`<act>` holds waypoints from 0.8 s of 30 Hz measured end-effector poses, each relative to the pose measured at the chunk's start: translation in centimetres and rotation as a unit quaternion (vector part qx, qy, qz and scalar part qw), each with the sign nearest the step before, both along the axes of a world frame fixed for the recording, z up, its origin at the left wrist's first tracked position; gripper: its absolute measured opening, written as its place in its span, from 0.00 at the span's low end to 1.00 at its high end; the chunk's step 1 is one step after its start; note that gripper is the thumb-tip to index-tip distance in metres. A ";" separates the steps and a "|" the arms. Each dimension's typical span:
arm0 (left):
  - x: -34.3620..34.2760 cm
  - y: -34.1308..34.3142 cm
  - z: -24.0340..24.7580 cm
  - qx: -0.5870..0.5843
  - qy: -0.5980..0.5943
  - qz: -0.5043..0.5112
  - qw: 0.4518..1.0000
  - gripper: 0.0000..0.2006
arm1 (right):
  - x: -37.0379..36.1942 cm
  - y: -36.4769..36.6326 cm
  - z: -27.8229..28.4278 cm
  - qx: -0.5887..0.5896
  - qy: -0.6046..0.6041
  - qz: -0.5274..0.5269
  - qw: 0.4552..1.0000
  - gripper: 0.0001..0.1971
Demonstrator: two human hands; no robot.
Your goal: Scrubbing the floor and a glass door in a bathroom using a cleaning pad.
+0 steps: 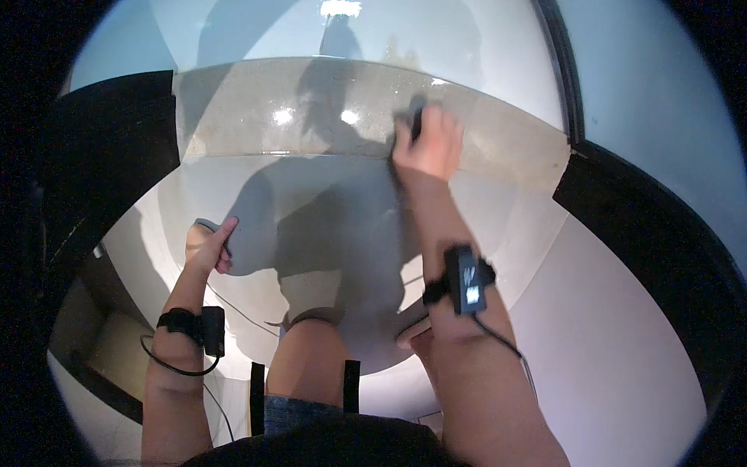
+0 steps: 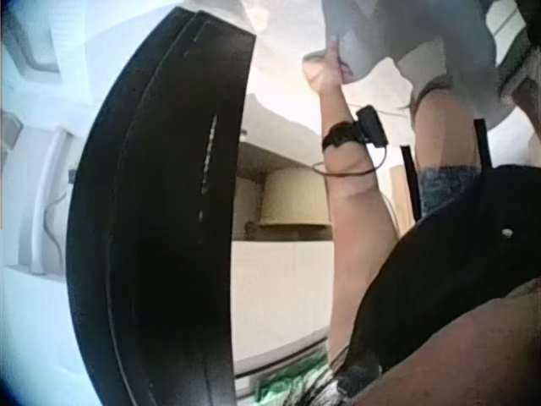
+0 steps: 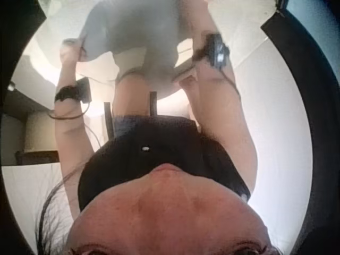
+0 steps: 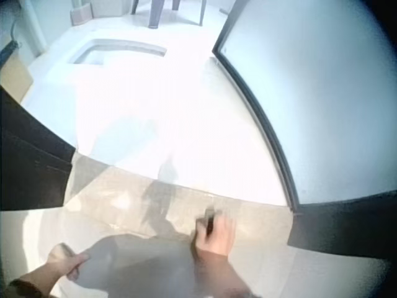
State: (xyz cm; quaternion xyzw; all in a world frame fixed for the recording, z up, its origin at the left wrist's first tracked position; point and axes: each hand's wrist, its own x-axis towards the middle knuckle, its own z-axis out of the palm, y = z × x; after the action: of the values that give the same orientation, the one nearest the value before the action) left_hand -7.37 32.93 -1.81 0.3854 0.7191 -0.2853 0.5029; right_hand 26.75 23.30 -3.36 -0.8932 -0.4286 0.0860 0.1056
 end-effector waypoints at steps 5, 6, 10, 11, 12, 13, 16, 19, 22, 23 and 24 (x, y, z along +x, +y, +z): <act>0.7 0.1 0.0 0.023 -0.021 0.015 0.999 0.28 | 0.6 1.5 -0.7 0.026 0.020 0.000 0.999 0.14; 0.5 0.2 0.4 0.016 -0.011 0.018 1.000 0.28 | -0.5 0.4 -0.4 0.030 0.021 0.003 0.999 0.14; 0.7 0.4 0.3 0.019 -0.012 -0.009 1.000 0.28 | -1.3 1.5 0.1 0.050 0.013 0.021 0.998 0.15; 0.9 0.2 -0.1 0.019 -0.011 -0.009 1.000 0.28 | -0.3 3.8 -0.4 0.070 -0.004 0.033 0.997 0.14; 0.8 0.1 -0.3 0.015 -0.014 -0.003 1.000 0.28 | -0.1 5.6 -0.6 0.092 -0.015 0.045 0.995 0.14; 0.5 0.2 -0.3 0.014 -0.017 0.003 1.000 0.28 | -0.5 6.6 -0.3 0.089 0.005 0.036 0.995 0.14; 0.6 0.6 0.3 -0.009 0.000 -0.015 1.000 0.30 | -2.8 2.2 -0.3 0.049 0.033 0.047 0.997 0.14; -0.2 0.5 0.6 -0.003 0.014 -0.009 1.000 0.30 | -5.7 1.8 0.0 0.107 0.077 0.040 0.990 0.13; 1.5 0.7 0.3 -0.007 -0.009 -0.027 1.000 0.30 | -3.0 8.5 -1.7 0.186 0.018 0.098 0.977 0.13; 1.2 0.9 0.5 -0.003 -0.002 -0.027 1.000 0.30 | -3.4 9.2 -1.5 0.191 0.024 0.096 0.976 0.13; 0.9 0.9 0.7 0.005 0.004 -0.018 1.000 0.29 | -3.7 9.9 -1.3 0.171 0.037 0.089 0.981 0.13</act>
State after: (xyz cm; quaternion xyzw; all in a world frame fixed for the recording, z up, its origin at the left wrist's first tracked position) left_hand -6.47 33.79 -1.14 0.3997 0.7157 -0.2923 0.4925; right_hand 23.00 33.17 -4.63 -0.8164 -0.5106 0.0538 0.2645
